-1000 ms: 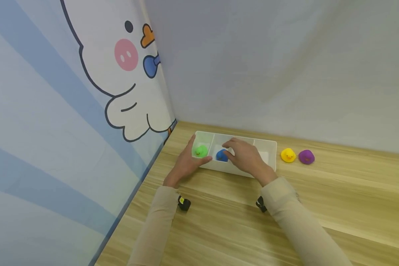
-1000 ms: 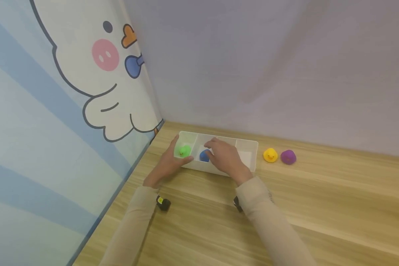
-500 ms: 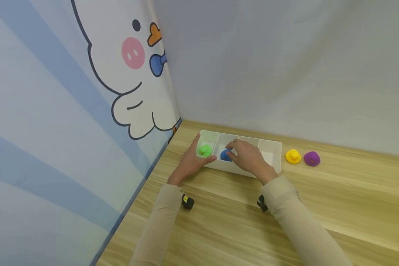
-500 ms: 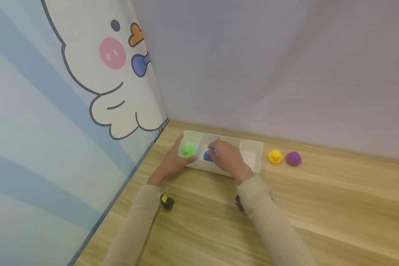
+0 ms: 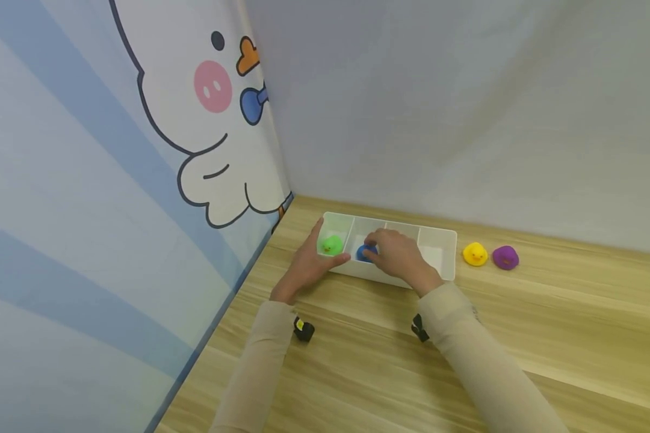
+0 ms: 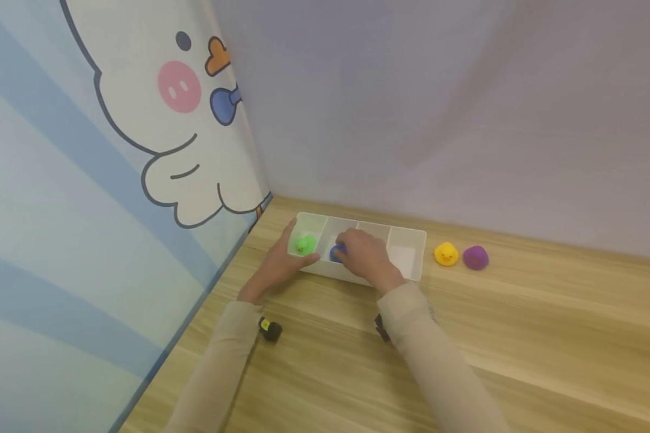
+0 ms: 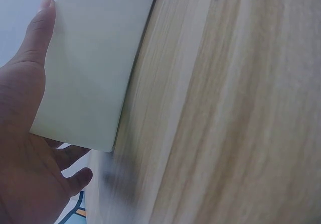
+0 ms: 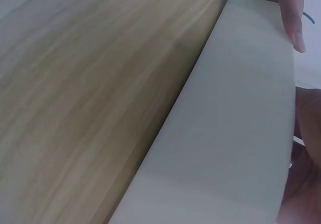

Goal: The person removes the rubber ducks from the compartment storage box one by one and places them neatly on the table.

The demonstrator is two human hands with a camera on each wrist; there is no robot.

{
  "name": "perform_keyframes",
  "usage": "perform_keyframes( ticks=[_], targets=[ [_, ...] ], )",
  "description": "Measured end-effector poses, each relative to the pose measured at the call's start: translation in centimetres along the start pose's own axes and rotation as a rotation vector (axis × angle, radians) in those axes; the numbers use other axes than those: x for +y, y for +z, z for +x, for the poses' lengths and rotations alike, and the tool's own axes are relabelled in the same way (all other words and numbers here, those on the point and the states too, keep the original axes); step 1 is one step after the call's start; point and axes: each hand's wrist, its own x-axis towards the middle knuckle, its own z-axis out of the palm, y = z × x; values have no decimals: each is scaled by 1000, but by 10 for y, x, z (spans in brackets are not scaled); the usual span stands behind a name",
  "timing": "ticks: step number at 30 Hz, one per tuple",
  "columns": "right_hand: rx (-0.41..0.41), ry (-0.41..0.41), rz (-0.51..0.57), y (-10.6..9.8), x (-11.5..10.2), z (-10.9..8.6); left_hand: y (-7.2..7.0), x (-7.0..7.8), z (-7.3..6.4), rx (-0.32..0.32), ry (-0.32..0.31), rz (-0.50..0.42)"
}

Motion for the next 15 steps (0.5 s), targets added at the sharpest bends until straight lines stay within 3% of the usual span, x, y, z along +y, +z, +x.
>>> perform_keyframes(
  ticks=[15],
  targets=[
    [-62, 25, -10, 0, -2, 7, 0, -1, 0, 12, 6, -14]
  ],
)
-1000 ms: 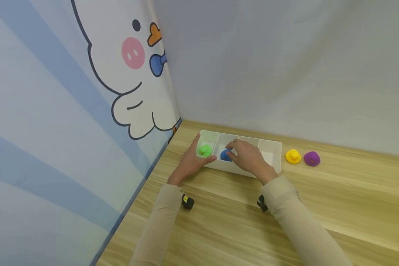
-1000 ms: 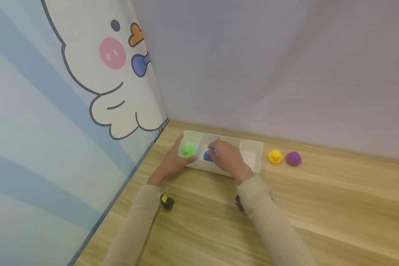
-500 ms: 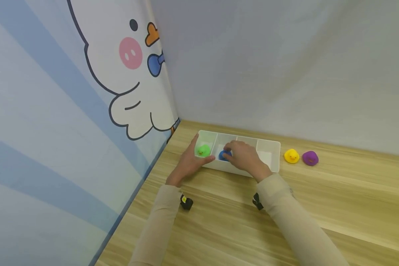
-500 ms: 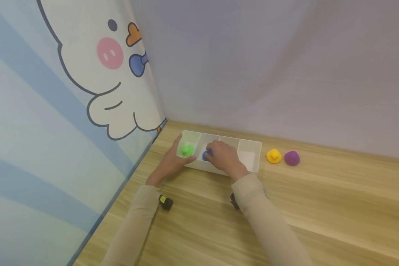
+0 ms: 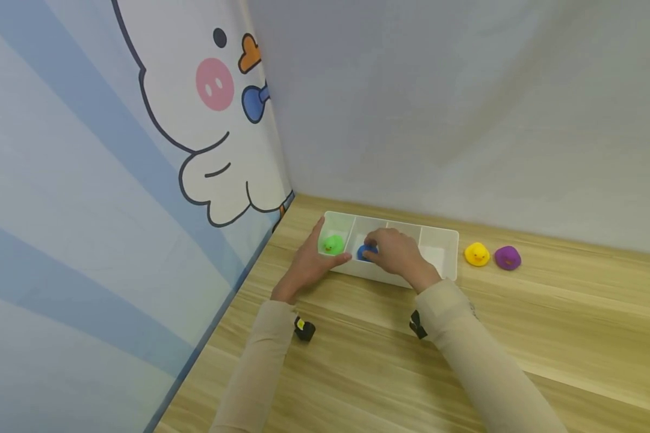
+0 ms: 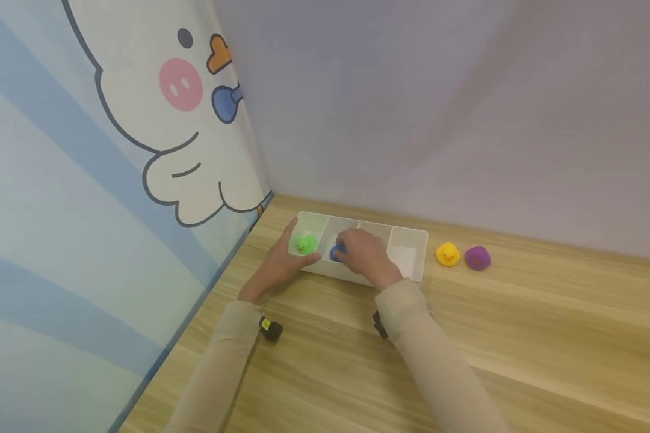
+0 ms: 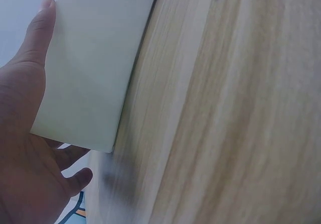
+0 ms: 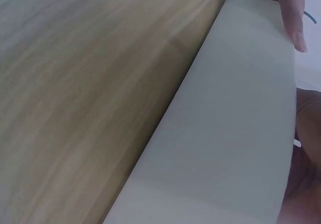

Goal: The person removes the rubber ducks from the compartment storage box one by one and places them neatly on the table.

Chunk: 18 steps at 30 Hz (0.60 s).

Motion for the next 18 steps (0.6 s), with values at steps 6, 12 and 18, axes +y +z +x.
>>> perform_keyframes(
  ticks=[6, 12, 18],
  targets=[
    [-2, -2, 11, 1, 2, 0, 1, 2, -1, -3, -3, 6],
    [1, -10, 13, 1, 3, 0, 2, 2, 0, -6, -11, 5],
    [4, -27, -1, 1, 4, 0, 2, 0, 0, -3, -4, 10]
  ],
)
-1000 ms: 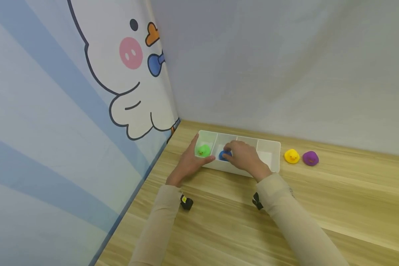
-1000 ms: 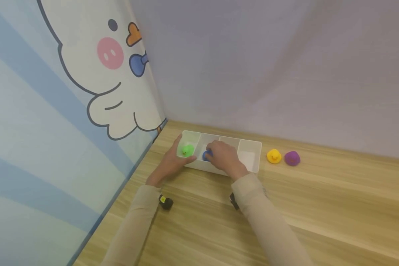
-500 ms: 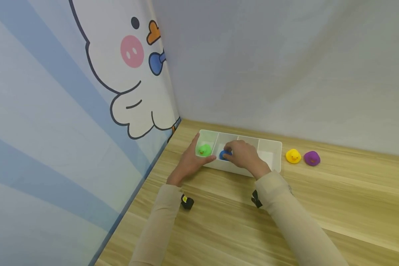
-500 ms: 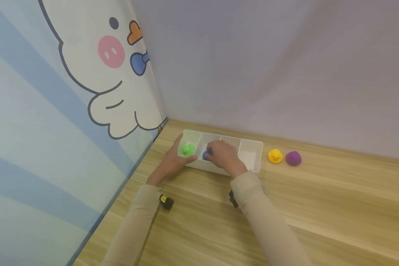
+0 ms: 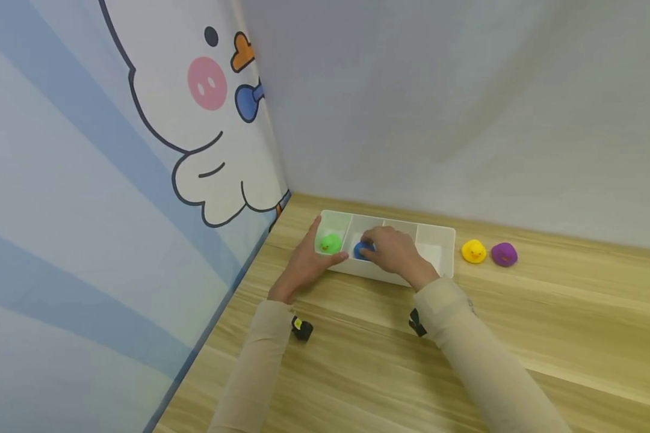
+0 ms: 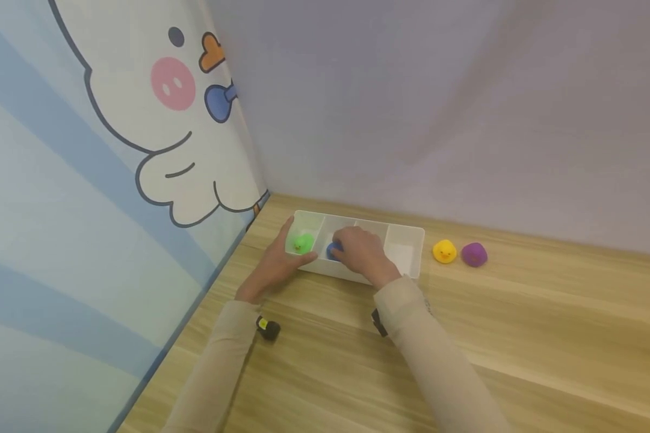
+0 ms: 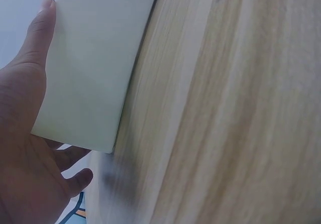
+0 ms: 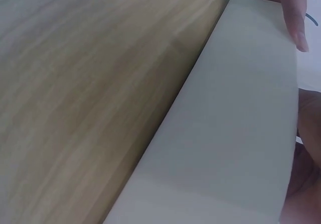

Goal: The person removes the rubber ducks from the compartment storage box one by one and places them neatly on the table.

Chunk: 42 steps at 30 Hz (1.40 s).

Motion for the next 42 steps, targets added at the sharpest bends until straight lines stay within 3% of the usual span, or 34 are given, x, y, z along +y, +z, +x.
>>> perform_keyframes(
  ticks=[13, 31, 42],
  targets=[
    [121, -23, 47, -3, 7, -8, 0, 5, 1, -21, 12, 4],
    [258, -28, 105, -22, 16, -24, 0, 2, 2, -13, 19, 7],
    [267, -15, 104, -33, 27, -40, -2, 1, 0, -8, 8, 7]
  ],
)
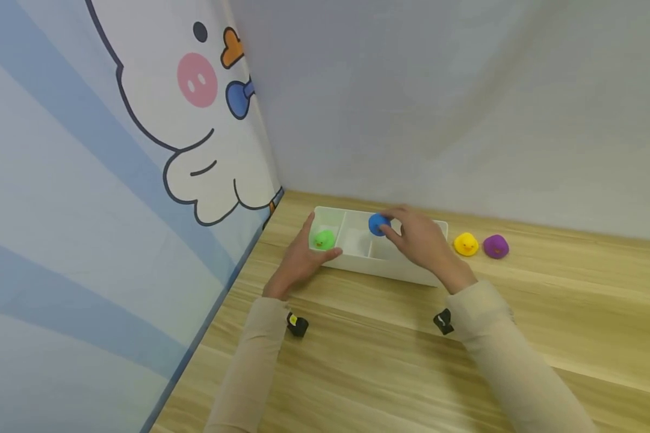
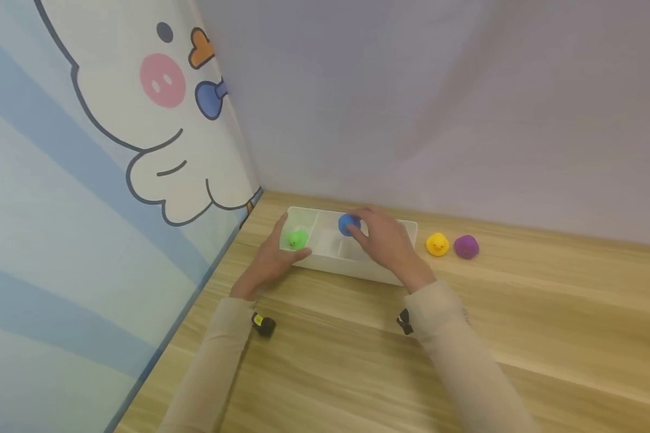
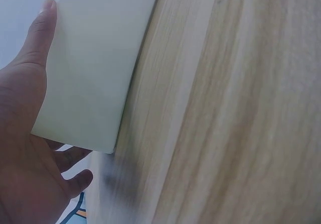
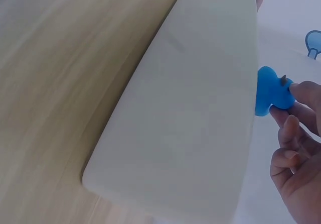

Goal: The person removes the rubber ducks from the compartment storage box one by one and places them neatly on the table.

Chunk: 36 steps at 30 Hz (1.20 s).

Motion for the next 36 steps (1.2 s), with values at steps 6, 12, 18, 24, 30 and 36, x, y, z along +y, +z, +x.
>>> perform_keyframes(
  ticks=[6, 12, 18, 24, 30, 36],
  targets=[
    [3, 29, -9, -10, 9, -11, -1, -2, 0, 5, 11, -3],
    [22, 55, -2, -19, 22, -22, 0, -2, 1, -9, 10, -1],
    [39, 52, 8, -26, 30, -28, -1, -3, 2, -5, 7, -11],
    [30, 73, 10, -34, 38, -35, -1, -5, 2, -5, 9, -10],
    [30, 60, 11, -43, 42, -43, 0, -4, 2, 2, 9, -3],
    [54, 54, -5, -52, 48, -50, 0, -5, 3, 1, 12, -3]
  ],
)
